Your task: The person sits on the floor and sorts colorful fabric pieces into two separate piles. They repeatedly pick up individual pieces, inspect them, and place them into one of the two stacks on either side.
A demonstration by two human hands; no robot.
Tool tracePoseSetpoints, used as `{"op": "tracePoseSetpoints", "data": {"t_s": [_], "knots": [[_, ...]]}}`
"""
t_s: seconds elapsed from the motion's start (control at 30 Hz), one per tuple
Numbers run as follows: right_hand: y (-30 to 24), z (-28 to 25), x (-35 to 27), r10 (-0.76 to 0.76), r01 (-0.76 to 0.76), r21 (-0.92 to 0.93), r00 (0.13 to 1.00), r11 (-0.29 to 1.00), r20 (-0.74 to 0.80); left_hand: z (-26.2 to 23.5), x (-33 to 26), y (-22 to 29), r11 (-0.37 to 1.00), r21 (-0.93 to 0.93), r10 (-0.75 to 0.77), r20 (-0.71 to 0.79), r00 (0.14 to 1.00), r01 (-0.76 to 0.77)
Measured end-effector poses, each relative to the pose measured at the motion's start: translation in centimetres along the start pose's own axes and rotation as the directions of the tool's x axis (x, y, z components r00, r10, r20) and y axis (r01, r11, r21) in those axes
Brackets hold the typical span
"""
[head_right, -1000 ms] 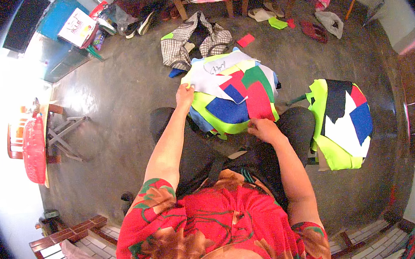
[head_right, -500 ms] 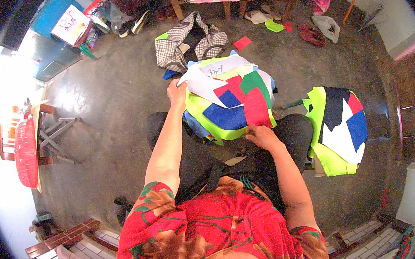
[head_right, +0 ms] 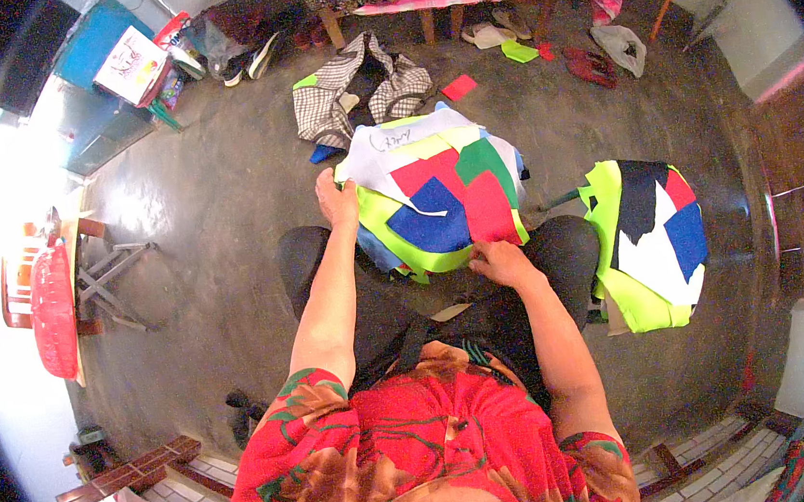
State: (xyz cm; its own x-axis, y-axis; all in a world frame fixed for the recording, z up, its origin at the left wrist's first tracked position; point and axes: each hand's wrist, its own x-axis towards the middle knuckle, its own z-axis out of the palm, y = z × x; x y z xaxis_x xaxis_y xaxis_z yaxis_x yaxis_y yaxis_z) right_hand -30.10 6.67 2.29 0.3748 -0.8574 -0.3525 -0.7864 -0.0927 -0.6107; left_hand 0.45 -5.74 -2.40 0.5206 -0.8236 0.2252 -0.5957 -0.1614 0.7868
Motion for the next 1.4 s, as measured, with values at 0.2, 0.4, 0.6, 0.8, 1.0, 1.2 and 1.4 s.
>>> {"op": "tracePoseSetpoints", "data": {"t_s": [0.2, 0.4, 0.6, 0.8, 1.0, 1.2, 1.4], "knots": [[-0.9, -0.2, -0.2, -0.01, 0.01, -0.036, 1.0, 0.999, -0.01, -2.1, -3.2, 1.3, 0.982, -0.19, 0.004, 0.146, 0.989, 0.024], [-0.6, -0.3, 0.2, -0.028, 0.026, -0.068, 0.999, 0.997, -0.027, -4.7, -6.8, 6.4, 0.924, -0.378, 0.072, 0.302, 0.95, 0.05], [-0.3, 0.1, 0.0, -0.069, 0.067, -0.062, 0.997, 0.996, -0.03, -13.1, -7.6, 19.0, 0.616, -0.777, 0.45, 0.482, 0.751, 0.13], [4.8, 3.2, 1.7, -0.349, 0.334, -0.107, 0.867, 0.937, -0.356, -22.8, -8.6, 31.6, -0.147, -0.989, 0.894, -0.132, 0.428, 0.001], [3.3, 1.7, 1.9, -0.005, 0.005, -0.004, 0.997, 1.0, 0.075, -24.8, -12.7, 36.9, -0.695, -0.718, 0.591, -0.606, 0.533, -0.045], [0.7, 0.6, 0.5, -0.011, 0.014, 0.116, 1.0, 0.993, -0.021, -23.9, -14.5, 36.7, -0.646, -0.761, 0.632, -0.496, 0.595, 0.052], [0.3, 0.2, 0.4, -0.008, 0.009, 0.094, 1.0, 0.996, -0.015, -23.8, -15.7, 38.0, -0.677, -0.724, 0.478, -0.572, 0.667, -0.135]]}}
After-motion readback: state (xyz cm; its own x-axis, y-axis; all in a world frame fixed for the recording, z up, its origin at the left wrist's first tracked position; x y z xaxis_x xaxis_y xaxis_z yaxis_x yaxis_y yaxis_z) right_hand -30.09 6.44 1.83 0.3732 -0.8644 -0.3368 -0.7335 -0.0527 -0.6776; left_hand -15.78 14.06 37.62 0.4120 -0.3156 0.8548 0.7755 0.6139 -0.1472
